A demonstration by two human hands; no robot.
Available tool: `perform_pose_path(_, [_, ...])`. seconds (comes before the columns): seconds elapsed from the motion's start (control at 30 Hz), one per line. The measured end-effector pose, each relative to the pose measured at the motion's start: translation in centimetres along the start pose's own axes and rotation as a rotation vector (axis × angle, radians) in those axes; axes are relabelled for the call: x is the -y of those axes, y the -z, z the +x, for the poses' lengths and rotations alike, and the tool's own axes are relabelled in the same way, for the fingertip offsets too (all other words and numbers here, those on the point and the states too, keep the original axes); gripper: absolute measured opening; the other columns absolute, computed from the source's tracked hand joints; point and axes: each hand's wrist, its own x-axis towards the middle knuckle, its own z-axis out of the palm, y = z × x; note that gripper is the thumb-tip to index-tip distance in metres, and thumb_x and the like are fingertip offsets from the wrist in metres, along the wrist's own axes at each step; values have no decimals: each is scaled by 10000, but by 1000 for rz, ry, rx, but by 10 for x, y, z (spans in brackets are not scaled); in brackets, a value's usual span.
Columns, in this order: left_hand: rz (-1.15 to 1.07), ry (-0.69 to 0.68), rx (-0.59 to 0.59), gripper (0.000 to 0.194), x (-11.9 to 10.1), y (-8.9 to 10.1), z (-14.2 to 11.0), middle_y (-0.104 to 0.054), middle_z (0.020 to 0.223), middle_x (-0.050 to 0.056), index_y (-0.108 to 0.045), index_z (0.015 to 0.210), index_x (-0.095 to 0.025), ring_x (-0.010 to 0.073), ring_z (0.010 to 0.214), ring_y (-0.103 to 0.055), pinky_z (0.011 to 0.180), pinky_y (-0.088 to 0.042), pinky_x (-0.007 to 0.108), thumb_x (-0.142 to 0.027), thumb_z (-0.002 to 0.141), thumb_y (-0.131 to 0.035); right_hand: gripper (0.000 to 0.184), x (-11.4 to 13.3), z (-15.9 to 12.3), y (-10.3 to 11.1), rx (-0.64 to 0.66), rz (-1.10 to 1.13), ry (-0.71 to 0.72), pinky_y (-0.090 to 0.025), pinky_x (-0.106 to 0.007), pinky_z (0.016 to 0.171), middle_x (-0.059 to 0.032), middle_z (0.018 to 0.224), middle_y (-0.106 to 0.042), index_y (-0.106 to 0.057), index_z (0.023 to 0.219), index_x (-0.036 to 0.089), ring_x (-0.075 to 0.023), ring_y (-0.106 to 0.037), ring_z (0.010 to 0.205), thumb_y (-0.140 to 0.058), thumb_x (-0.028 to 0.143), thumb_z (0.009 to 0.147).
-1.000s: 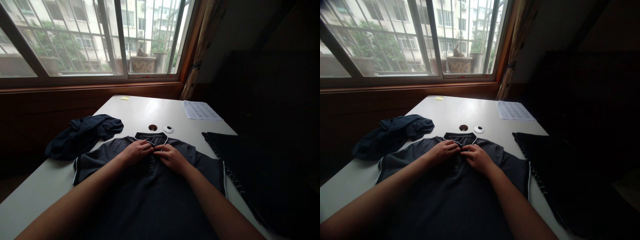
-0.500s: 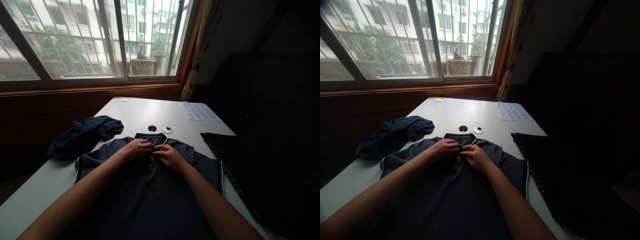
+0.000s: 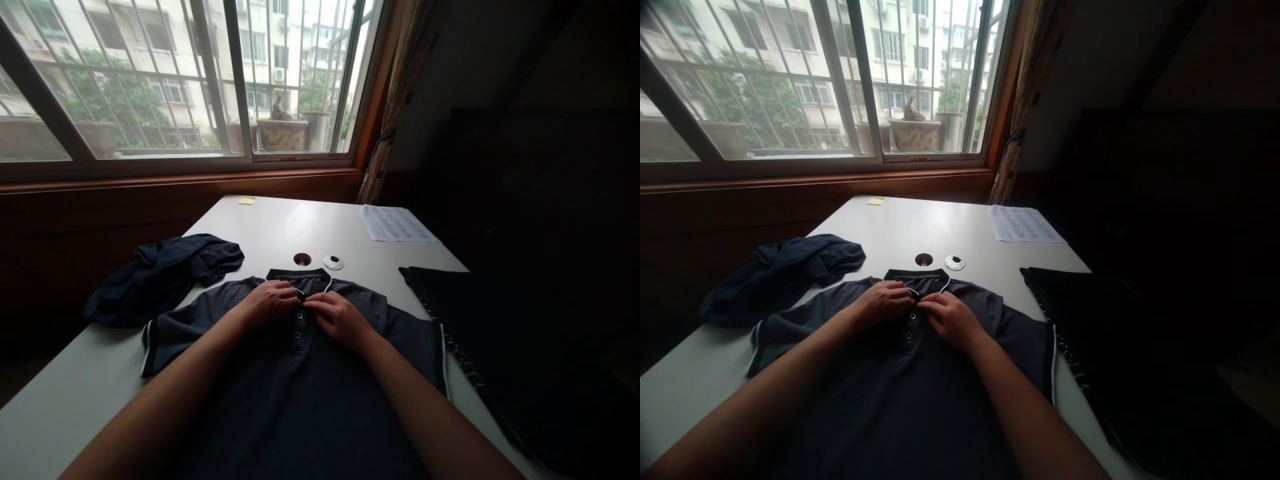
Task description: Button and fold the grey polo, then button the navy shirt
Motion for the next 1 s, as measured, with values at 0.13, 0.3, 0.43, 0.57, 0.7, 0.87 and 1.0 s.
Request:
perform_pose_path(0.13, [3, 1, -29, 222, 2, -4, -1, -646, 823, 15, -624, 852, -193, 148, 750, -587, 742, -480, 298, -213, 1012, -471, 407, -1, -1, -1, 1, -27, 21, -549, -404, 914, -61, 1185, -701, -704, 1203, 272, -224, -632, 1034, -597, 64, 871])
perform_pose_path(0.3, [10, 23, -55, 250, 3, -8, -2, -638, 801, 14, -610, 821, -192, 146, 740, -587, 733, -479, 303, -221, 1015, -456, 418, -1, -1, -2, 4, -44, 21, -546, -405, 921, -68, 1204, -689, -690, 1224, 264, -223, -629, 1047, -584, 60, 874])
perform_pose_path(0.43, [12, 38, -44, 265, 4, -11, -3, -633, 792, 16, -602, 810, -192, 148, 733, -579, 730, -482, 304, -228, 1019, -444, 426, 1, -1, -2, 1, -44, 10, -545, -400, 924, -67, 1208, -682, -680, 1236, 266, -224, -626, 1062, -583, 63, 874])
perform_pose_path(0.57, [7, 27, -42, 267, 4, -12, -3, -628, 785, 17, -597, 808, -191, 148, 717, -569, 725, -479, 307, -231, 1020, -440, 398, 3, 0, -1, 17, -82, 26, -549, -410, 908, -78, 1204, -677, -682, 1229, 263, -233, -627, 1040, -585, 88, 886])
perform_pose_path(0.7, [-7, 36, -34, 270, 4, -12, -3, -619, 775, 17, -587, 802, -188, 144, 708, -561, 738, -477, 305, -222, 1020, -431, 386, 6, 0, 0, 27, -96, 25, -547, -399, 910, -86, 1184, -674, -681, 1221, 241, -236, -622, 1042, -574, 83, 886])
perform_pose_path(0.87, [-14, 31, -47, 284, 5, -12, -2, -606, 755, 15, -572, 779, -186, 139, 689, -545, 721, -470, 299, -215, 1021, -427, 380, 7, 1, -1, 14, -92, 34, -550, -388, 908, -80, 1171, -670, -682, 1219, 248, -228, -625, 1033, -571, 90, 892])
perform_pose_path(1.0, [-33, 36, -36, 299, 4, -11, -1, -603, 750, 17, -576, 768, -183, 140, 687, -537, 720, -471, 297, -218, 1025, -427, 372, 6, 1, -2, 9, -110, 28, -550, -389, 907, -87, 1160, -664, -689, 1212, 249, -231, -621, 1029, -580, 95, 891])
